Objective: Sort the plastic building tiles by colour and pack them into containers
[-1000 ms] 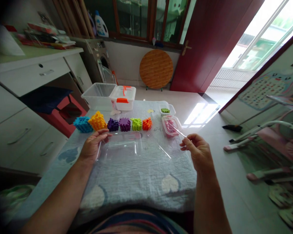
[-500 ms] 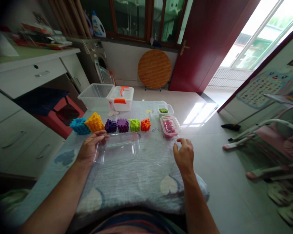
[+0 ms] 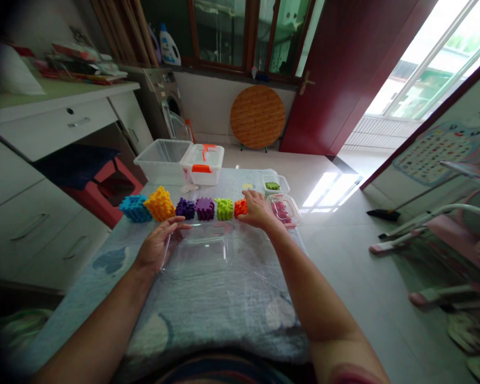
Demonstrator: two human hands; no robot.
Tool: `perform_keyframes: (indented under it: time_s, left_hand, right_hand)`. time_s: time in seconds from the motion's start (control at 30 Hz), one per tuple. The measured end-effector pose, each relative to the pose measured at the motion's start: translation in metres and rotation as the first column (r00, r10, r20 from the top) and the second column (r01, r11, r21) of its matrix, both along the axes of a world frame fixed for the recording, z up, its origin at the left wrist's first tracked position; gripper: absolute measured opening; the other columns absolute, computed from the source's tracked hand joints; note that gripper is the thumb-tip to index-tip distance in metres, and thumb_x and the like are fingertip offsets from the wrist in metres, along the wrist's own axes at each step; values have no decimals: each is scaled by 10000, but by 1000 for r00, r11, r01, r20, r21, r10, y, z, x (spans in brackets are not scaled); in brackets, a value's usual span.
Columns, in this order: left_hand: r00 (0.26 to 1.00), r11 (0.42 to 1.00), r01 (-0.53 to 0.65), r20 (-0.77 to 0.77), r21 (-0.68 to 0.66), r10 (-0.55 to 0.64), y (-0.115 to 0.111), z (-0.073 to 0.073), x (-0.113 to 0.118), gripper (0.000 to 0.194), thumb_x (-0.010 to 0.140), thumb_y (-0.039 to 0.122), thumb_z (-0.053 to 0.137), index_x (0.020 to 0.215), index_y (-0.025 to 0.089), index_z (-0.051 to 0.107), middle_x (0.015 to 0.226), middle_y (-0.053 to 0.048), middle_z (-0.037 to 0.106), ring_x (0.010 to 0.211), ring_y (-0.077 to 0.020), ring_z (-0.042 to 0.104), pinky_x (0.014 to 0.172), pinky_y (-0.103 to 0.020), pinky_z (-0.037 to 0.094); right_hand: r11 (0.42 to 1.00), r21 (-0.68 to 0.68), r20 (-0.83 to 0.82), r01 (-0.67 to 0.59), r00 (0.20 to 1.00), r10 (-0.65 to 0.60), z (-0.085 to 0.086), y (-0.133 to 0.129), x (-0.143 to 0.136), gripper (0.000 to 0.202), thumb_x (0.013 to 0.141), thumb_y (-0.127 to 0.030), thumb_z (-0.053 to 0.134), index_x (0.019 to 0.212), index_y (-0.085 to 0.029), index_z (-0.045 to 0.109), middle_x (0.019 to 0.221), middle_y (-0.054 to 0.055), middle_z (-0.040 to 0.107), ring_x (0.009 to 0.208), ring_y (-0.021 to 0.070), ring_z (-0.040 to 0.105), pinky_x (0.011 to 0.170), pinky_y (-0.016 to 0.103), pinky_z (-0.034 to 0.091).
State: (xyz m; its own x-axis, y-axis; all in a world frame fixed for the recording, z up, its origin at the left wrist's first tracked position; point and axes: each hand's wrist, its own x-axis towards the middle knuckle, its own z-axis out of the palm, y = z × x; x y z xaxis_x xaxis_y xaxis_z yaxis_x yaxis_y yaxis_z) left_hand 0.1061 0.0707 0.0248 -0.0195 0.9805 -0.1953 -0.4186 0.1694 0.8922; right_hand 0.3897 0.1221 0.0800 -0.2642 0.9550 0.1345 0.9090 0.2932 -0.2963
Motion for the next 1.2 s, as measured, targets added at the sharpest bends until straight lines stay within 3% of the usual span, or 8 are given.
perform_keyframes:
  time_s: [0.13, 0.23, 0.33, 0.43, 1.07, 1.2]
  left_hand:
    - [1000, 1000, 11, 13, -22, -11, -1, 4, 2, 413, 656, 347, 746, 1015, 173, 640, 758, -18, 725, 747, -148, 614, 676, -229, 425]
    - [1000, 1000, 13, 20, -24, -12, -1, 6, 3, 410, 651, 333, 746, 1012, 173, 639, 745, -16, 718, 748, -150, 619, 676, -231, 426]
    - [1000, 1000, 4, 19, -24, -4, -1, 6, 3, 406, 647, 324, 749, 1008, 175, 641, 739, -13, 715, 742, -153, 622, 673, -237, 423]
    - [1000, 1000, -2, 12, -24, 2, -1, 6, 2, 409, 645, 325, 753, 1009, 173, 645, 740, -14, 714, 735, -156, 622, 664, -242, 419]
    - [1000, 1000, 11, -16, -17, -11, -3, 6, 1, 437, 661, 339, 740, 1045, 162, 629, 761, -18, 711, 737, -159, 619, 657, -246, 415]
    - [1000, 1000, 11, -22, -16, -12, -2, 5, 1, 432, 666, 338, 732, 1047, 164, 625, 777, -21, 717, 714, -155, 614, 651, -250, 414]
  right_hand:
    - [986, -154, 156, -68, 983, 93, -11, 33, -4, 904, 654, -311, 744, 1444, -108, 355, 1404, 191, 463, 1288, 340, 432, 1036, 418, 373]
    - [978, -198, 224, -68, 968, 113, -15, 42, -7, 837, 667, -352, 740, 1399, -110, 415, 1305, 193, 523, 1186, 331, 520, 968, 388, 417]
    - [974, -218, 267, -63, 956, 122, -13, 43, -11, 597, 699, -344, 704, 1235, -138, 544, 1175, 161, 574, 1035, 290, 599, 871, 336, 451]
    - [973, -226, 280, -50, 953, 115, -11, 42, -13, 472, 716, -306, 684, 1143, -142, 568, 1114, 143, 587, 951, 246, 621, 803, 286, 453]
    - [978, -204, 328, -36, 939, 103, -2, 44, -14, 357, 691, -202, 693, 1030, -117, 621, 1046, 141, 643, 907, 227, 598, 735, 261, 433]
    - [981, -191, 319, -40, 942, 100, 12, 36, -16, 316, 702, -181, 670, 1006, -113, 616, 1043, 149, 632, 908, 224, 587, 748, 271, 434]
